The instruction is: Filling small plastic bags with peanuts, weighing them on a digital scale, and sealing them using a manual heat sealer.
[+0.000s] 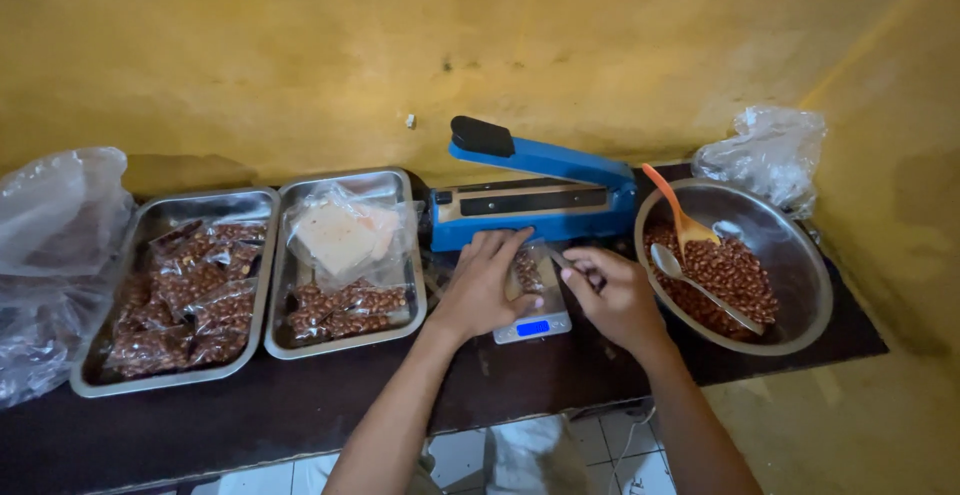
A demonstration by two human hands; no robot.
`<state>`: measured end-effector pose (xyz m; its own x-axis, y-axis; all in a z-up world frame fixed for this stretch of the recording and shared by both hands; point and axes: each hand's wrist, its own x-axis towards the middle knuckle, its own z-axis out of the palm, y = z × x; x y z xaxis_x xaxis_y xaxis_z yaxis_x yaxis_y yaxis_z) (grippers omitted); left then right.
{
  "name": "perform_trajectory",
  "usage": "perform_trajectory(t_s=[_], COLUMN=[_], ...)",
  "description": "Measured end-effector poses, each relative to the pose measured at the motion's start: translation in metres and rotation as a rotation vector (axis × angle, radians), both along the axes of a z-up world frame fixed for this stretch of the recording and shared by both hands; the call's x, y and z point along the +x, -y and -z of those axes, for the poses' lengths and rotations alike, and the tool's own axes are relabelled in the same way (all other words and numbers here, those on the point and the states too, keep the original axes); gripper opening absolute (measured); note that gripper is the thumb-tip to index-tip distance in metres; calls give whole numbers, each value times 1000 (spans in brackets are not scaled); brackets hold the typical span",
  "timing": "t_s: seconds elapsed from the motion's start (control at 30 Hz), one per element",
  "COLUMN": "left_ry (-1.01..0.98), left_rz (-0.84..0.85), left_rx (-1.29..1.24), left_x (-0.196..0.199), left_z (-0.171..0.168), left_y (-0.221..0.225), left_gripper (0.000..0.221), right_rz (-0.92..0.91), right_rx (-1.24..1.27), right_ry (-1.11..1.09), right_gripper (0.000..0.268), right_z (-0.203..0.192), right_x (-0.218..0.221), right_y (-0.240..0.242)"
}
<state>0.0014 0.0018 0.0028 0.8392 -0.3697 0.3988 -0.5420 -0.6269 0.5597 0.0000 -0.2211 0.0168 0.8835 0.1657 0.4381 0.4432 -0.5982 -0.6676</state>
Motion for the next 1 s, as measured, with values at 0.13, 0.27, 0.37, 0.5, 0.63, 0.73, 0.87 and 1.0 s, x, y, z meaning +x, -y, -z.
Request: perform_trajectory(t_s=[0.13,0.27,0.37,0.5,0.63,0.73,0.87,1.0], left_ry=[13,179,264,324,439,451,378,339], left_rz=[19,24,86,216,227,200,165,191], left_rx=[-20,-25,-21,-19,-77,-107,-147,-212], left_x=[-3,-7,-10,3,36,54,60,50], left_z=[-5,-14,-21,-24,-10,-3,3,-2], left_y=[4,28,63,116,165,185,189,184], left_gripper=[91,77,65,37,21,30,38,40], right_rz=[120,329,386,301,295,341,428,352], right_rx=[-99,-318,-528,-680,-746,-714,-647,-796], right_ry=[49,443,65,-541,-429,-333,-72,-39], right_gripper=[14,9,19,30,25,23,15,18], right_z=[4,36,-11,-36,-1,-2,5,1], right_x=[-22,-7,-7,12,31,28,29,26], right_y=[37,124,150,155,173,178,193,182])
